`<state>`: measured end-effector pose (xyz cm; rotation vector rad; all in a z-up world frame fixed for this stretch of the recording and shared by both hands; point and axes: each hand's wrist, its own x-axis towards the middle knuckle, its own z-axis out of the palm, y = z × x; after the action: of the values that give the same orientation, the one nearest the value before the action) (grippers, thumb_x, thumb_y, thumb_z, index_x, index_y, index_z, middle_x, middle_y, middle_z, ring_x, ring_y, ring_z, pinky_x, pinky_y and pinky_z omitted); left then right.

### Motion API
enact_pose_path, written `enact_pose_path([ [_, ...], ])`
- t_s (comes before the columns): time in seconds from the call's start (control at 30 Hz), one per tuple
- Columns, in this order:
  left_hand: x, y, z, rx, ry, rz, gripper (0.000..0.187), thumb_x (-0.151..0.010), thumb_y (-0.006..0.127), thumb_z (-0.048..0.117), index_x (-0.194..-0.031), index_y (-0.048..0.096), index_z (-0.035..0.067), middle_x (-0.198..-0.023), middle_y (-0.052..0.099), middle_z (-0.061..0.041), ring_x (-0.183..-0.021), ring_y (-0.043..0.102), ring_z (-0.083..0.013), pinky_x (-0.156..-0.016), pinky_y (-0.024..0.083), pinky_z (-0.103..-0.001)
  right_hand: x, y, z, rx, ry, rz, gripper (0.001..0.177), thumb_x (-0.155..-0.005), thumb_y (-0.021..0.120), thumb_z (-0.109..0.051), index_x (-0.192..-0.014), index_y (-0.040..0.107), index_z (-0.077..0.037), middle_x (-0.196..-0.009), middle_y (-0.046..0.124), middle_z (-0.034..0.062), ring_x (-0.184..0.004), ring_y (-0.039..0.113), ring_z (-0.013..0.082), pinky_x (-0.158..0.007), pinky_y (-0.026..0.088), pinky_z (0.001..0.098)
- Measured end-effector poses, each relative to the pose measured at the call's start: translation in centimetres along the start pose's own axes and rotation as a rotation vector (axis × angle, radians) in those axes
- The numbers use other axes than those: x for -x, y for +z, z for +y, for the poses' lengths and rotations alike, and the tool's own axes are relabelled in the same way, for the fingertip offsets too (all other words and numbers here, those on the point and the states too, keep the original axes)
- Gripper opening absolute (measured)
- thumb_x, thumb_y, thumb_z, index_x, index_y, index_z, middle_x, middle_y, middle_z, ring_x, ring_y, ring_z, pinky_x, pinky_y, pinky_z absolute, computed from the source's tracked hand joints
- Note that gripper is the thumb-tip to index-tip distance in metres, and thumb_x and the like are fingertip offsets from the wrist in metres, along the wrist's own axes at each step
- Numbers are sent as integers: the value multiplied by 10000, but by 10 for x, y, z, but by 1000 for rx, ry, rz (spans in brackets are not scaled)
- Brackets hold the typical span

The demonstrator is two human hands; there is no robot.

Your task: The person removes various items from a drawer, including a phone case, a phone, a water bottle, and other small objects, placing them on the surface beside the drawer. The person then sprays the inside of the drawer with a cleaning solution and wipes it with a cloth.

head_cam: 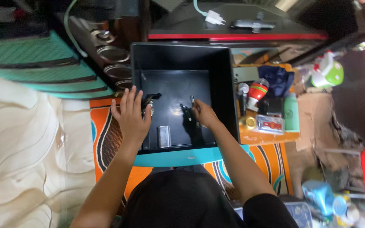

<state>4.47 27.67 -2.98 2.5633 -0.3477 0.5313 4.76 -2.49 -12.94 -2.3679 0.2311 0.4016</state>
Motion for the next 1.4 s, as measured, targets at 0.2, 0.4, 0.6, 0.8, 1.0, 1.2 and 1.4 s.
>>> enact_pose_path([
  [0.2, 1, 1, 54, 391, 197, -206, 532, -964, 630, 369, -1336, 620, -11, -1357, 619, -196, -1279, 561, -363, -1097, 377, -503, 54, -19, -33, -851, -180, 101, 78, -991, 674, -16, -1030, 618, 24, -906, 694, 89, -828, 674, 132, -757, 559, 278],
  [0.4, 11, 10, 102, 647, -30, -619, 292, -1020, 556, 293, -1128, 734, 88, -726, 679, -145, -689, 678, -317, -649, 498, -447, 105, -39, -61, -1013, -66, 157, 245, -916, 645, -16, -1117, 505, -33, -810, 700, 100, -714, 708, 139, -661, 565, 264],
  [0.6, 9, 19, 121, 465, -209, -890, 335, -960, 651, 394, -964, 773, 82, -646, 677, -168, -575, 649, -281, -609, 481, -412, 130, -58, -36, -940, 54, 178, 153, -1035, 581, -138, -1086, 612, 2, -715, 636, 65, -633, 619, 112, -604, 515, 249],
  [0.8, 3, 40, 142, 821, -178, -617, 211, -917, 669, 184, -1077, 744, 70, -821, 744, -125, -697, 694, -249, -633, 527, -356, 145, -86, 9, -818, 61, 236, 164, -999, 636, -133, -968, 670, 24, -725, 631, 45, -655, 635, 114, -627, 535, 256],
  [1.0, 1, 60, 178, 628, 223, -301, 156, -883, 741, 178, -1012, 781, 101, -983, 772, -61, -956, 682, -260, -960, 451, -462, 164, -122, 57, -1015, 93, 202, 196, -994, 627, -100, -1035, 691, 80, -789, 682, 75, -689, 658, 137, -666, 560, 275],
  [1.2, 8, 92, 234, 395, 300, -208, 150, -859, 763, 238, -981, 805, 160, -1228, 688, -61, -1164, 603, -265, -1125, 260, -607, 169, -161, 120, -990, 86, 105, 266, -1002, 576, -77, -1168, 697, 92, -853, 724, 95, -721, 656, 128, -686, 567, 274],
  [1.4, 11, 129, 276, 271, 177, -228, 180, -856, 724, 159, -1027, 774, 132, -1321, 641, -66, -1250, 558, -271, -1174, 206, -615, 151, -186, 191, -872, 63, 188, 256, -974, 585, -52, -1133, 729, 89, -899, 773, 109, -695, 634, 110, -660, 533, 264],
])
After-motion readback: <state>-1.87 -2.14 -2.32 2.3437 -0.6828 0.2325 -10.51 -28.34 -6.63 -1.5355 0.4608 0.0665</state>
